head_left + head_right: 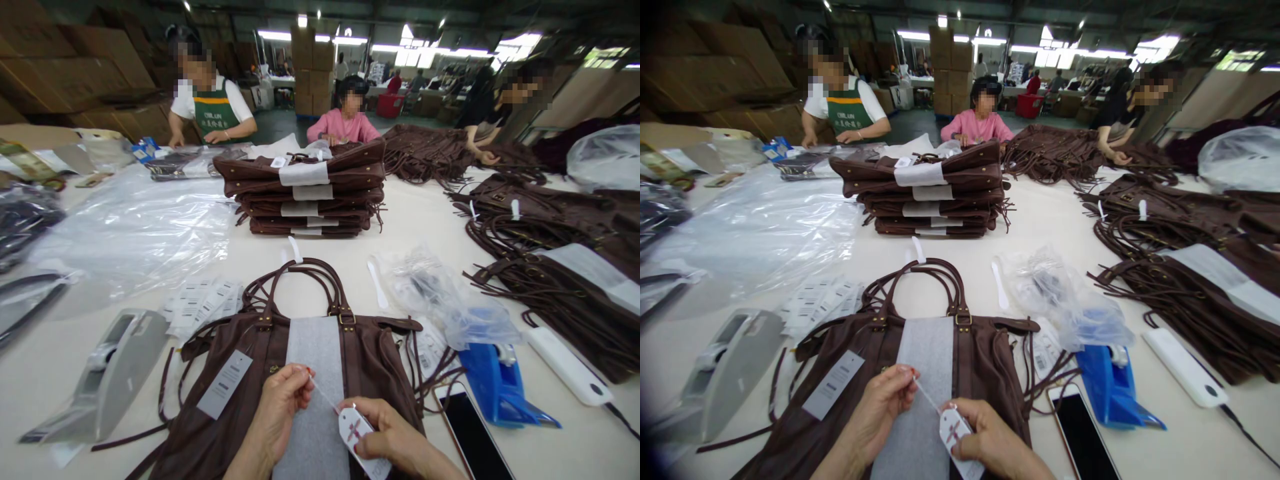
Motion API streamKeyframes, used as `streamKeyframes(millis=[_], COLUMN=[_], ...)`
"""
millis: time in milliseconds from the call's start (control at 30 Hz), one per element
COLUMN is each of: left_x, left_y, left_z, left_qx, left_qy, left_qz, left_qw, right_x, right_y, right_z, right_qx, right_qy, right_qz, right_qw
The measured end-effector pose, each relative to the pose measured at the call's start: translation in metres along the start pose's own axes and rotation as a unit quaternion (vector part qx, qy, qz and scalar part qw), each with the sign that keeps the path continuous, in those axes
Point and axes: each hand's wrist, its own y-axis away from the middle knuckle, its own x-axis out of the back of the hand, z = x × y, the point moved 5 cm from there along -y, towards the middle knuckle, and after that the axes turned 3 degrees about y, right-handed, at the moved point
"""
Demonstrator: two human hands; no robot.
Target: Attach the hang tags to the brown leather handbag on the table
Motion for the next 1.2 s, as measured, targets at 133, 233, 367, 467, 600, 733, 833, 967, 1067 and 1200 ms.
streamKeyframes(millis=[133, 233, 367, 467, 600, 733, 833, 967, 1067, 1200], left_x=[0.003, 0.007, 0.011, 0.013, 0.013, 0.014, 0.016, 0.018, 0.021, 0.026], left_y=[0.001, 0.000, -0.002, 0.000, 0.003, 0.004, 0.005, 0.007, 0.009, 0.010], left_z=[0.004, 0.005, 0.005, 0.005, 0.003, 0.001, 0.000, -0.001, 0.002, 0.006], left_qx=[-0.020, -0.034, -0.047, -0.050, -0.035, -0.028, -0.018, -0.005, -0.013, -0.037], left_qy=[-0.015, -0.043, -0.081, -0.113, -0.147, -0.146, -0.149, -0.160, -0.159, -0.167], left_qz=[0.017, 0.033, 0.037, 0.022, -0.013, -0.041, -0.065, -0.091, -0.082, -0.065], left_qw=[1.000, 0.998, 0.995, 0.992, 0.988, 0.988, 0.987, 0.983, 0.984, 0.983], right_x=[-0.002, -0.003, -0.005, -0.006, -0.006, -0.006, -0.007, -0.005, -0.004, -0.004], right_y=[0.001, 0.001, 0.003, 0.005, 0.005, 0.005, 0.004, 0.001, 0.000, 0.000], right_z=[0.002, 0.002, -0.003, -0.006, -0.009, -0.009, -0.006, 0.000, 0.002, 0.003], right_qx=[0.000, 0.001, 0.009, 0.014, 0.015, 0.015, 0.011, -0.003, -0.002, -0.013], right_qy=[0.010, 0.022, 0.052, 0.081, 0.095, 0.098, 0.082, 0.035, 0.014, 0.014], right_qz=[-0.003, -0.009, -0.010, -0.012, -0.014, -0.016, -0.023, -0.030, -0.031, -0.026], right_qw=[1.000, 1.000, 0.999, 0.997, 0.995, 0.995, 0.996, 0.999, 0.999, 0.999])
